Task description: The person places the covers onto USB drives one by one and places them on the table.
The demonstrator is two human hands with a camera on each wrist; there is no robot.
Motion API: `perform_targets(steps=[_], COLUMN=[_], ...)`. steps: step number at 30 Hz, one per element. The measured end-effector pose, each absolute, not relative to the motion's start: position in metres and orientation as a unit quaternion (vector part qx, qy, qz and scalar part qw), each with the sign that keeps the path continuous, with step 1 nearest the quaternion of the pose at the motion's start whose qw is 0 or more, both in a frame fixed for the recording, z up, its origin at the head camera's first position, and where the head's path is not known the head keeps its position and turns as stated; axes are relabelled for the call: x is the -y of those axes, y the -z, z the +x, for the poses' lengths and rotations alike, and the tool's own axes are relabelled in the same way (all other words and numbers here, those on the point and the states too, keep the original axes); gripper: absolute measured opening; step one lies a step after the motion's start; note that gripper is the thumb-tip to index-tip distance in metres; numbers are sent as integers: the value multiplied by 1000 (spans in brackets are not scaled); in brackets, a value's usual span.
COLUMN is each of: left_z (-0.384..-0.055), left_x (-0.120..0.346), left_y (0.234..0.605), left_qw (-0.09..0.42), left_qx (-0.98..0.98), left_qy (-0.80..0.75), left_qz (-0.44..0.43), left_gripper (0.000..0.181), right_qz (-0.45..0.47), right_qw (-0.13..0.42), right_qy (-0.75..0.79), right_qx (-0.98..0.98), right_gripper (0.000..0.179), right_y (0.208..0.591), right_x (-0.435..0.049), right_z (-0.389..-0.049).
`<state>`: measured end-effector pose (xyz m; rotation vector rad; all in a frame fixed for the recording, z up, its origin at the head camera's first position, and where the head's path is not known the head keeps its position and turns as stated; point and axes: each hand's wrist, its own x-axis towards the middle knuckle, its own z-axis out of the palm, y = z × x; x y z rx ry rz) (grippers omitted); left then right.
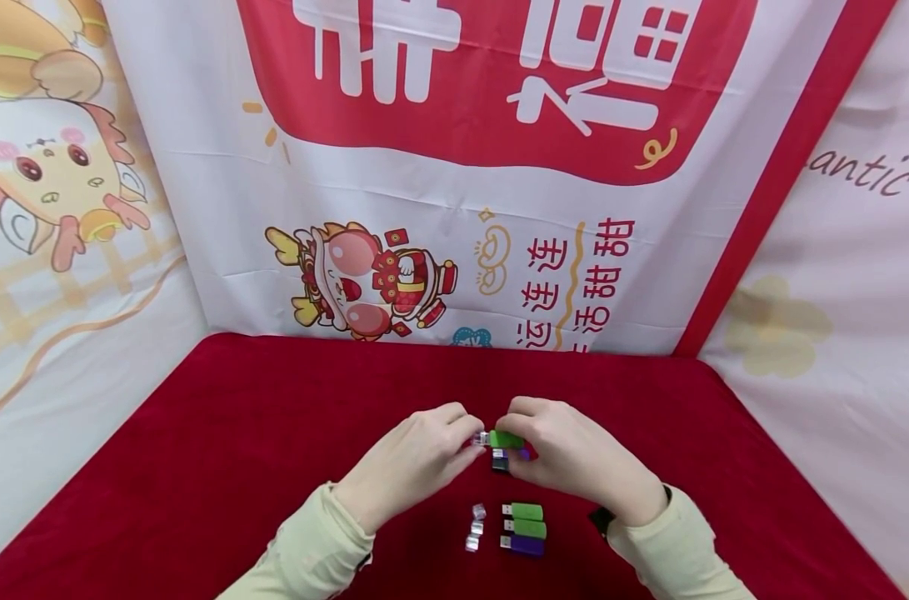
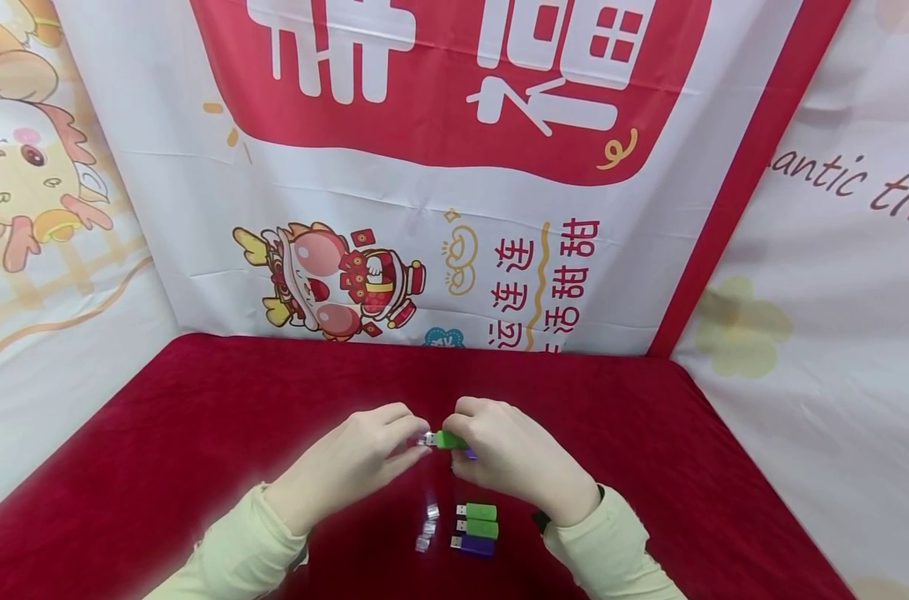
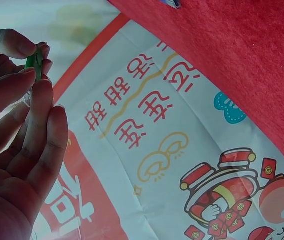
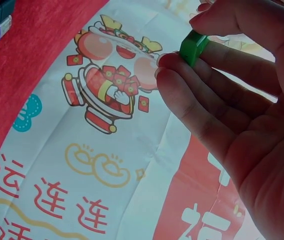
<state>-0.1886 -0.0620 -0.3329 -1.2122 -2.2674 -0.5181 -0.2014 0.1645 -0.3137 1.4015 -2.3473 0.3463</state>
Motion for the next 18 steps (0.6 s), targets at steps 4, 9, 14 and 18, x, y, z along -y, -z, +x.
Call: perform_targets(steps=[4, 9, 14, 18], left_z=[-189, -189, -188, -187], left_x=[61, 61, 61, 61], left_y=[333, 333, 333, 332], left_qw=[262, 267, 261, 254], left_qx=[832, 831, 832, 838], left_qy=[187, 184, 184, 178], left_qz=[-451, -452, -453, -449], left_gripper=[17, 17, 18, 19], right_qz=[501, 500, 498, 492], right_qw=[188, 180, 181, 184], right_qy=[-128, -137, -135, -130], right_qx=[835, 836, 837, 841], right_gripper=[21, 24, 26, 27], right_y=[314, 314, 314, 314], right_x=[-164, -163, -162, -162], right_z=[-201, -200, -199, -199])
